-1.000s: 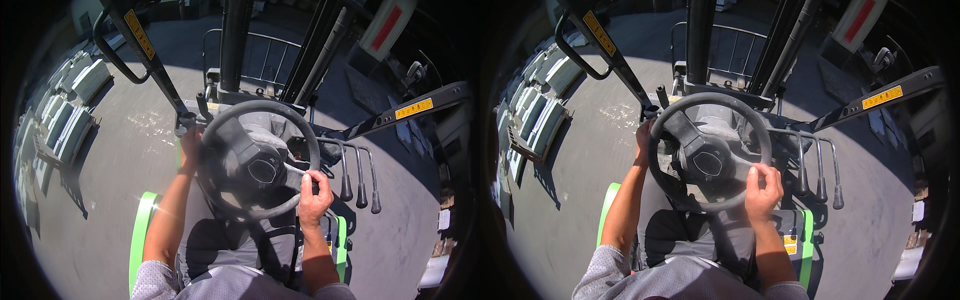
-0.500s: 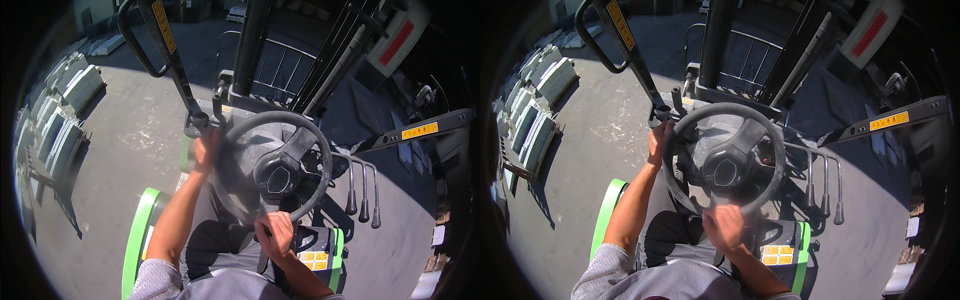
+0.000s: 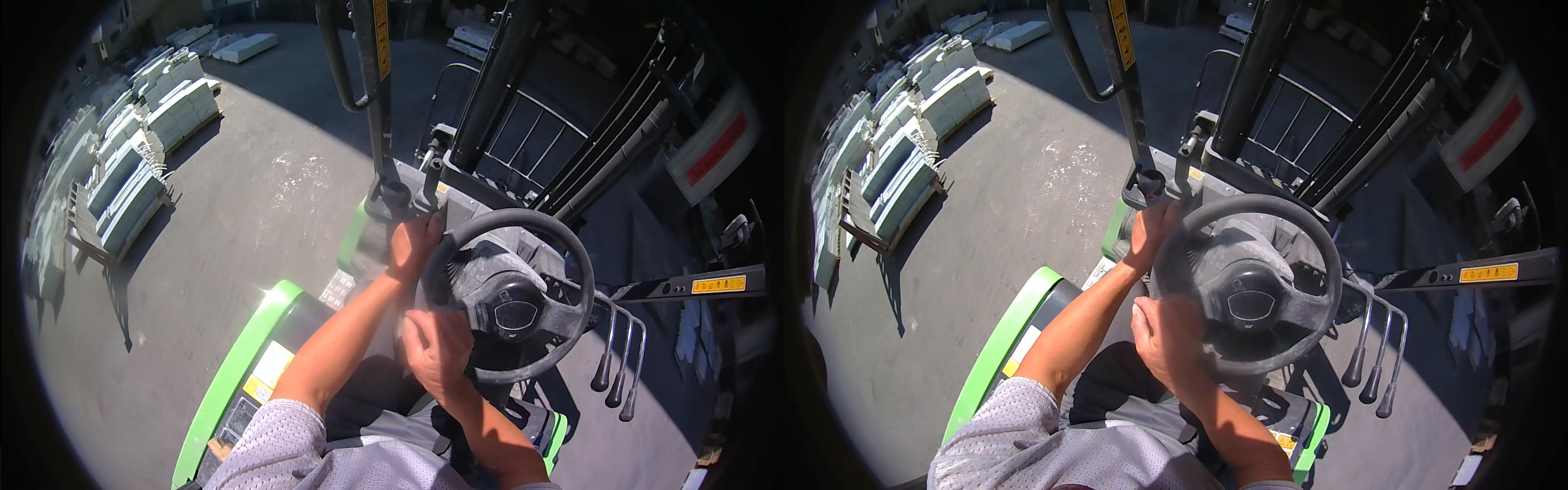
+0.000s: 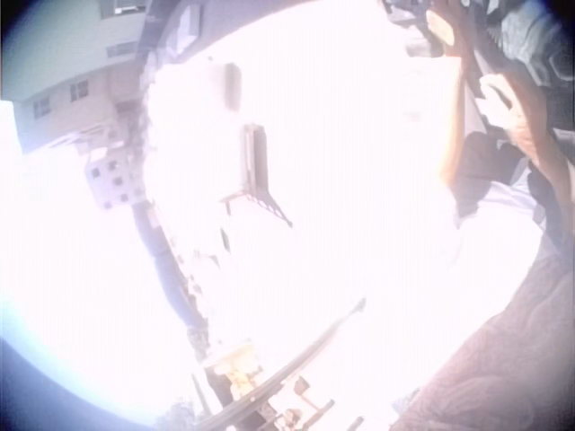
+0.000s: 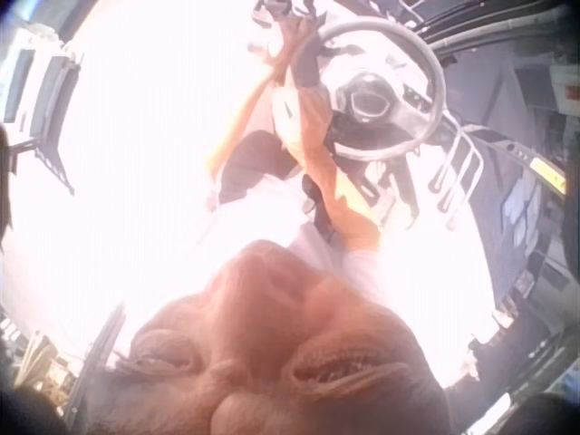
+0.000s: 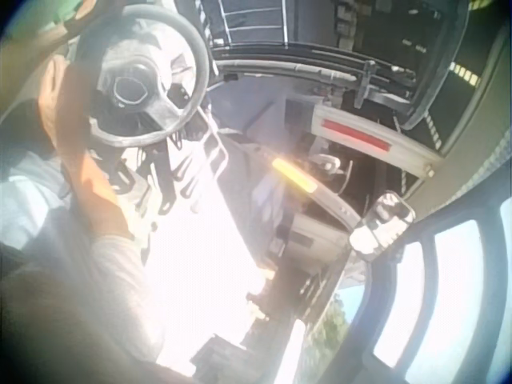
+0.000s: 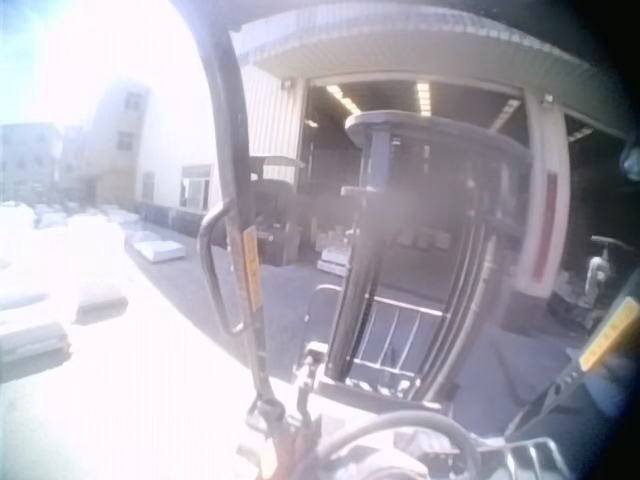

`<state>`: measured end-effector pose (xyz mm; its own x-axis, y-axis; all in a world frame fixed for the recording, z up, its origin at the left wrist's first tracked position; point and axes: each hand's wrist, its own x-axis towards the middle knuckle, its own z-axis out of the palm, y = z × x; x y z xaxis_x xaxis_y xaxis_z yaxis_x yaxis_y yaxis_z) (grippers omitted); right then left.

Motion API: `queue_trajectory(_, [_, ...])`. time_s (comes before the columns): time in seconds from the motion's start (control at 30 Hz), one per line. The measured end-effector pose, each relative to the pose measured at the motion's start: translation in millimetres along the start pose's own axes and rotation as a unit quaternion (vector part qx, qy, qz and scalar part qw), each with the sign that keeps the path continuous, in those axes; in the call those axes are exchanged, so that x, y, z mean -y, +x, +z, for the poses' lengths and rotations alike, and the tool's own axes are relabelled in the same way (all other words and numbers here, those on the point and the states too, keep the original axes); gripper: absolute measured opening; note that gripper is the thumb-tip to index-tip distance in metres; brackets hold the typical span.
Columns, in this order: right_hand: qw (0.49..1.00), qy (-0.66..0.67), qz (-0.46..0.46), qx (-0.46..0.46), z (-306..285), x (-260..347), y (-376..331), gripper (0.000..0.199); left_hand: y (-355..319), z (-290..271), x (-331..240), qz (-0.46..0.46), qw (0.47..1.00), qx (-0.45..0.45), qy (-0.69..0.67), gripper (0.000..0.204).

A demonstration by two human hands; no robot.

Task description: The person operates a forklift in a warehouse, steering and using the controls to lift and lower a pallet of white rectangular blocks. The forklift is maneuvered through aisles and positioned to raise the load to a higher elevation.

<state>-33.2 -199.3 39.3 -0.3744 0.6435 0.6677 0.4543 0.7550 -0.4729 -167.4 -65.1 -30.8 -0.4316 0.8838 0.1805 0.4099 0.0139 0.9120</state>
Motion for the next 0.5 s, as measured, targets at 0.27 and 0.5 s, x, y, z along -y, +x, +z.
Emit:
queue_trajectory(0.27, [0.951, -0.027, 0.239, -0.195, -174, -163, -45, 0.006, 34, 83, 8, 0.009, 1.0, 0.005, -0.015, 0.026])
queue_trajectory(0.5, [0.952, -0.014, 0.138, -0.272, -219, -232, 98, 0.005, 7, 137, -48, 0.054, 0.998, -0.008, -0.011, 0.033])
